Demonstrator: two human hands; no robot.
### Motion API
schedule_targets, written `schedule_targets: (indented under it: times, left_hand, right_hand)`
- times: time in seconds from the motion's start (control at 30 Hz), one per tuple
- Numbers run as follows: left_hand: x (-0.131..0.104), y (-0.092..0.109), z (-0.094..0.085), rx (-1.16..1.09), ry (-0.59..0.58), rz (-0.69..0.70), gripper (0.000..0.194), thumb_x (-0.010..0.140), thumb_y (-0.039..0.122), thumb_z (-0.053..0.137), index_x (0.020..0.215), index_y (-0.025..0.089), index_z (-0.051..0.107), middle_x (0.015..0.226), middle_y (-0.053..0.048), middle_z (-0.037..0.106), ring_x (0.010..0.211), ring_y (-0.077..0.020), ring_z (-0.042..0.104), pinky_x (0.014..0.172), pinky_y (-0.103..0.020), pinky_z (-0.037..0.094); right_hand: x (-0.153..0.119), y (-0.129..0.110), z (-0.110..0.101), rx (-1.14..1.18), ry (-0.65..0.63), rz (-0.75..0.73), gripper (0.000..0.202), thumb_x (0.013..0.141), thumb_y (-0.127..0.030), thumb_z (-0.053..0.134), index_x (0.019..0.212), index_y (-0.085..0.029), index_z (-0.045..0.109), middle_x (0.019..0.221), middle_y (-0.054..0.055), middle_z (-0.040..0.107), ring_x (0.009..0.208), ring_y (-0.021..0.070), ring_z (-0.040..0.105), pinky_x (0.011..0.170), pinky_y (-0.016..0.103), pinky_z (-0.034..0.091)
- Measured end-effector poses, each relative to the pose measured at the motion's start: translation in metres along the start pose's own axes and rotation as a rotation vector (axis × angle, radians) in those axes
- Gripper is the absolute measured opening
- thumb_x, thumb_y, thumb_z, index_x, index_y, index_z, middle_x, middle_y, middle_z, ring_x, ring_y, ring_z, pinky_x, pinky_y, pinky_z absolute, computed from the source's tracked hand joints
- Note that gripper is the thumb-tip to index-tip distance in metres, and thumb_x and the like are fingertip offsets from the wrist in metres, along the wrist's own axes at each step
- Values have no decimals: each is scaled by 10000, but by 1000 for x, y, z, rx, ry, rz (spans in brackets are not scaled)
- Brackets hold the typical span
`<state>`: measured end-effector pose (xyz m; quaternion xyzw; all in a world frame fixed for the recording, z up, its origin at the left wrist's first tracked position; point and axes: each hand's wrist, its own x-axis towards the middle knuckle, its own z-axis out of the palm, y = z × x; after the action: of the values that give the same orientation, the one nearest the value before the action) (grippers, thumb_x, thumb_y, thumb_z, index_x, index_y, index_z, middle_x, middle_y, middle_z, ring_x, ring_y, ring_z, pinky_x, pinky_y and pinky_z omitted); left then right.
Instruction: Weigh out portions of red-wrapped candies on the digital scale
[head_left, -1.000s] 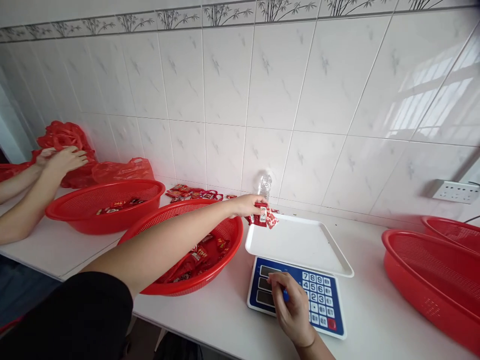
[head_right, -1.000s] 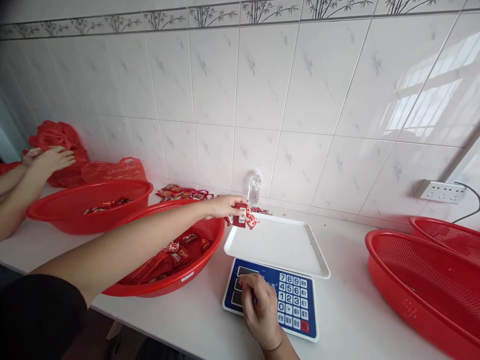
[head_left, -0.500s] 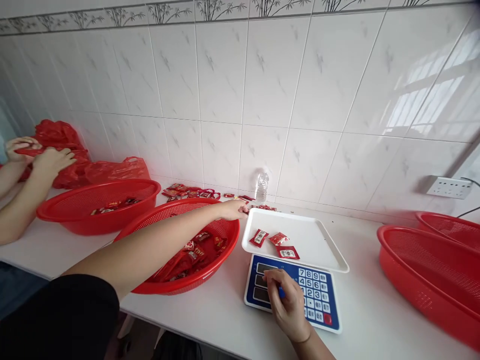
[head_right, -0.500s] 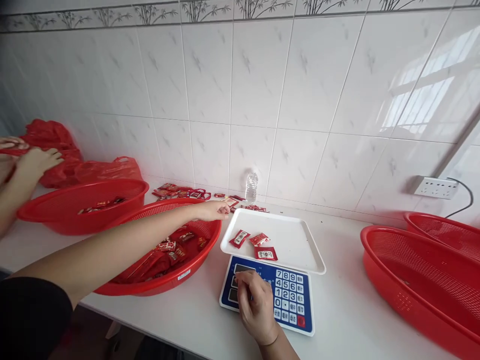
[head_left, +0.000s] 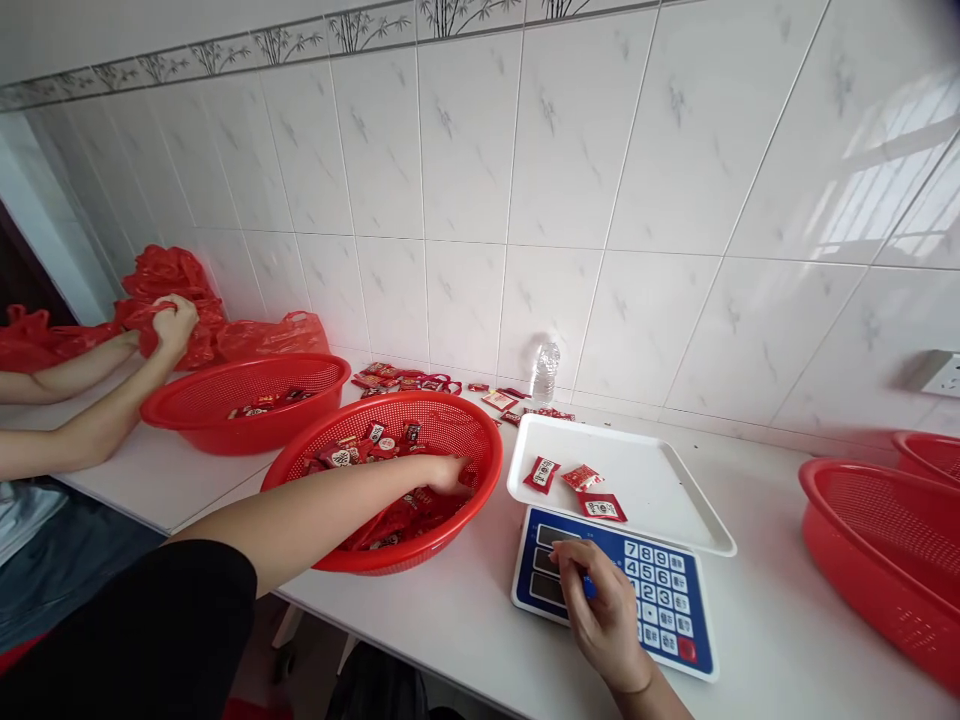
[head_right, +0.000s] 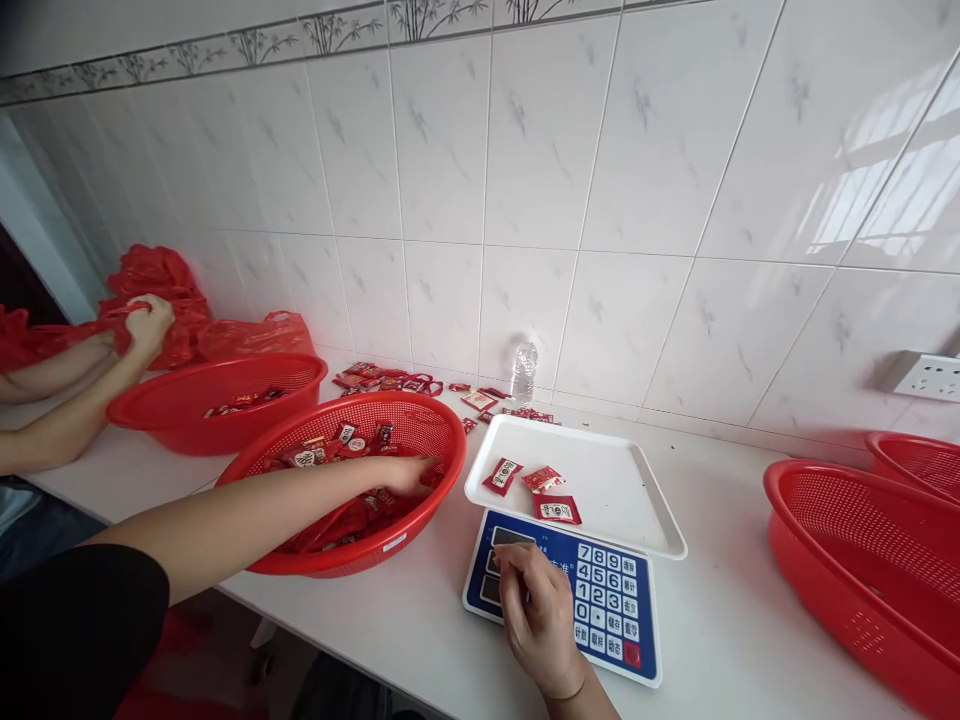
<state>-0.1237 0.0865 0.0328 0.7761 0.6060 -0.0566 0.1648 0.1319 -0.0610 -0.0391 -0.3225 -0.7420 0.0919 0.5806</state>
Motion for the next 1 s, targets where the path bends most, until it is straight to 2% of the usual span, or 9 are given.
schedule_targets:
  times: [0.1,0.17,0.27,0.4,0.5,0.6,0.7,0.87,1.0]
  left_hand:
    - [1,10,15,-17,56,22,329,656,301,678,961,185,641,1022,-114,661,831,-266,621,691,-321,465]
    - [1,12,19,-32,80,36,253,662,247,651,908,188,637,1015,-100,657,824,-258,612,692,-319,456]
    - [3,8,17,-62,81,76,165,638,154,625,800,185,627,859,-52,671,772,-230,602,667,-286,440]
    - [7,2,-9,-90,140,110,170,627,89,585,765,185,607,816,-27,658,769,-204,596,638,-248,430]
    - [5,8,-41,-173,242,26,202,676,139,564,862,198,616,831,-26,651,637,-165,581,524,-222,409]
    - [-1,29,-68,-304,336,9,260,703,194,562,955,202,621,865,-29,657,598,-145,565,445,-196,380]
    - [-2,60,-79,-384,370,97,322,687,175,576,1004,200,626,928,-23,668,658,-141,579,450,-181,390]
    - [8,107,-63,-369,258,293,297,691,148,586,981,197,624,1020,-34,661,759,-170,614,495,-195,439]
    - [14,127,-49,-252,176,402,543,642,167,674,1170,235,569,1142,-49,643,974,-246,617,721,-256,493]
  right_hand:
    - [1,0,0,-1,7,-1,224,900,-65,433,1015,-211,557,807,32,647,702,142,637,599,244,493]
    - [1,0,0,-5,13,2,220,900,-64,433,1007,-211,558,811,34,644,702,140,635,594,242,491]
    - [2,-1,-1,-10,25,6,210,900,-68,441,998,-208,563,807,34,638,697,134,627,590,239,490]
    - [3,-1,0,11,26,3,213,901,-70,437,1006,-204,564,796,34,639,691,133,626,591,242,494]
    - [5,-1,0,22,25,-1,218,898,-68,435,1007,-206,565,803,35,647,699,137,633,598,246,498]
    - [7,-1,1,14,34,-2,219,894,-71,439,998,-208,576,795,31,653,691,138,637,602,248,500]
    - [8,-1,1,11,43,-5,220,891,-74,442,998,-208,580,791,29,655,681,139,639,596,248,499]
    - [8,1,1,9,46,2,222,895,-70,429,994,-207,572,795,34,643,686,141,630,596,252,496]
    - [8,2,1,9,44,6,224,897,-79,421,1005,-205,571,796,36,646,682,141,631,601,253,502]
